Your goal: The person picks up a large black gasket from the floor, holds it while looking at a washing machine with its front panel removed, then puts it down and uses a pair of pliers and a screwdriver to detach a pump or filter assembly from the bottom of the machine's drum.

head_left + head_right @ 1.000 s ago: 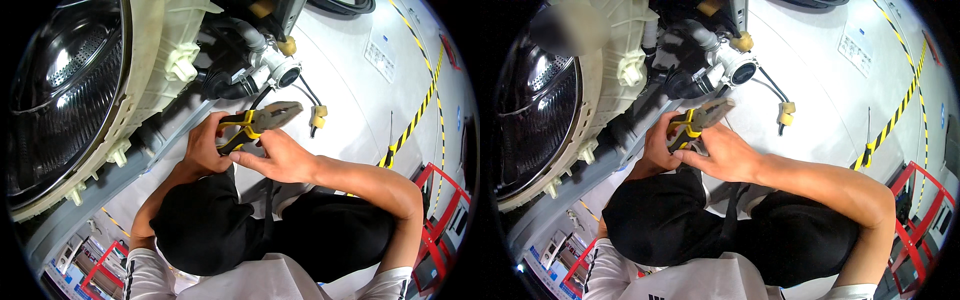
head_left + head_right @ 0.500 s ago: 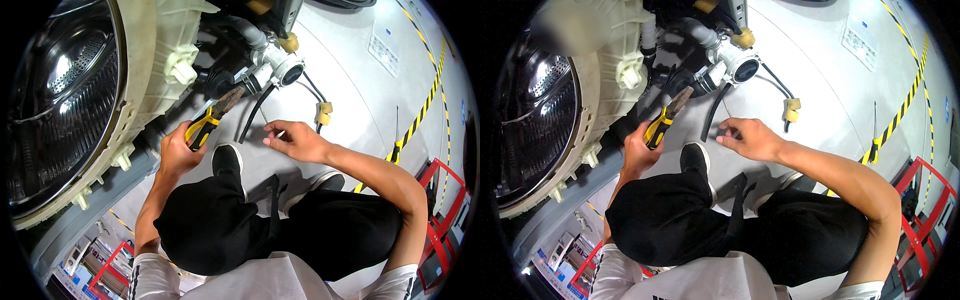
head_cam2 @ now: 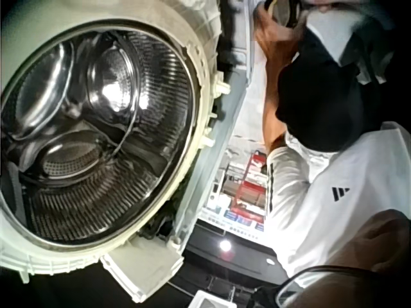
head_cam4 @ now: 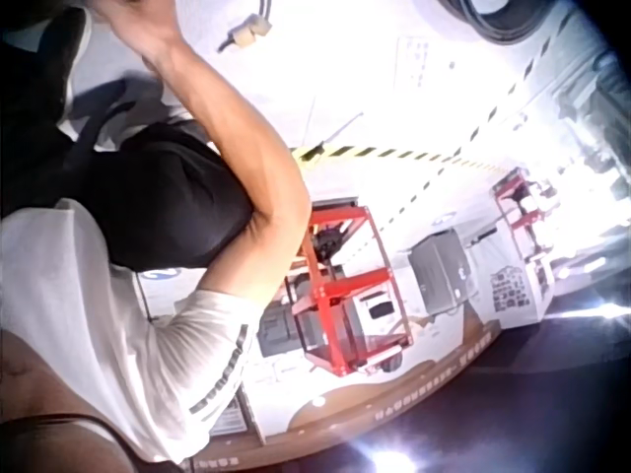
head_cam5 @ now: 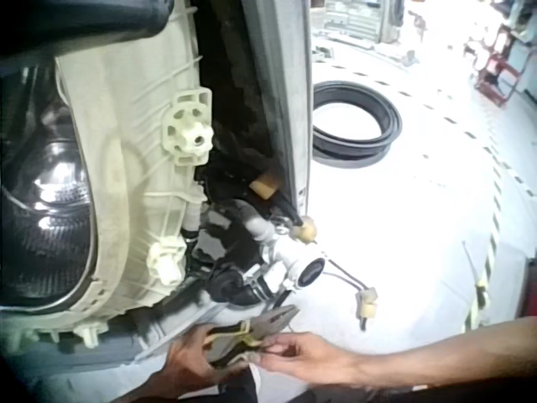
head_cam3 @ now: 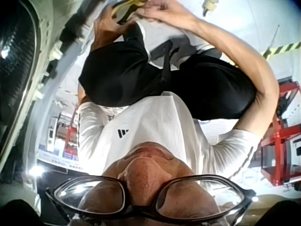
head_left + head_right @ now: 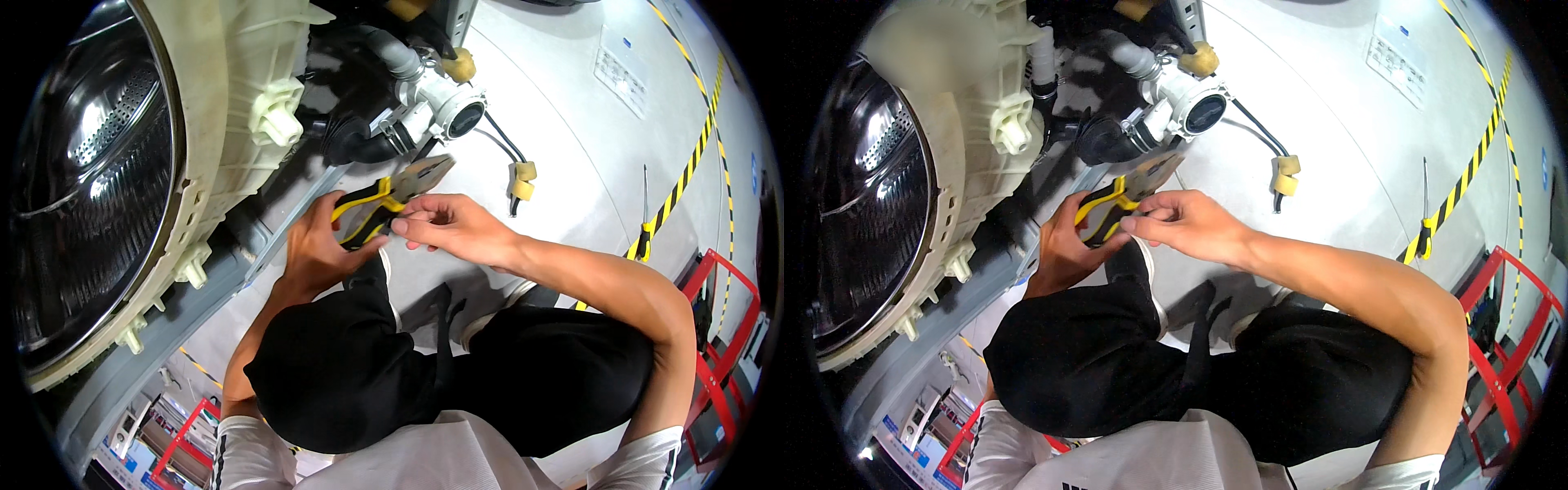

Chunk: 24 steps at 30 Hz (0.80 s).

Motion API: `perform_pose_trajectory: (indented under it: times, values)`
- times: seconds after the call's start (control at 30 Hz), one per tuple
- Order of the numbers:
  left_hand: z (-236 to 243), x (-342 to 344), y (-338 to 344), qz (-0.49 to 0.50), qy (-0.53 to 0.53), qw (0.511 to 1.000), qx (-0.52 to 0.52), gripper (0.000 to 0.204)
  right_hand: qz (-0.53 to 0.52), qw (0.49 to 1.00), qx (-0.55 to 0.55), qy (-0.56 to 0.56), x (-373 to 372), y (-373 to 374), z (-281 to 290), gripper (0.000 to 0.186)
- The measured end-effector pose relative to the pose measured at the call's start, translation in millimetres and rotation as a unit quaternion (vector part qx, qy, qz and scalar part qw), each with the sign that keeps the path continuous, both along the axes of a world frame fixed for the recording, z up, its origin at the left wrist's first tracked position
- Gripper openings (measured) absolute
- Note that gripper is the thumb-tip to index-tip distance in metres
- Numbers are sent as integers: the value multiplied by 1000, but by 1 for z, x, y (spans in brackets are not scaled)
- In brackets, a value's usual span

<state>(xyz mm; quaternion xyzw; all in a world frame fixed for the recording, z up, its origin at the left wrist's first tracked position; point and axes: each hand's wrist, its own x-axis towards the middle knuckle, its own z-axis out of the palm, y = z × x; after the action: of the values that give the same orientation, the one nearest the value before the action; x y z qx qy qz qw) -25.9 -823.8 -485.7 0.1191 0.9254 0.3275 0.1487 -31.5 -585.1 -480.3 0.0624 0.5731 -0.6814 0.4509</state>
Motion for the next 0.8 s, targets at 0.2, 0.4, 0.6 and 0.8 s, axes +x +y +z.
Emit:
perform_pose_trajectory:
  times: [0.2, 0.4, 0.6, 0.8]
  values:
    - [3, -13, 28, -46, -90, 993, 62, 82, -172, 985, 9, -30, 13, -1, -18, 19]
    - [16, -16, 16, -5, -91, 991, 98, 22, -54, 997, 5, 63, 28, 12, -16, 21]
    - [11, -7, -12, 60, -54, 993, 80, 27, 34, 999, -16, 20, 0, -7, 15, 27]
    - [12, -19, -44, 77, -58, 995, 20, 30, 28, 997, 13, -69, -11, -51, 18, 39]
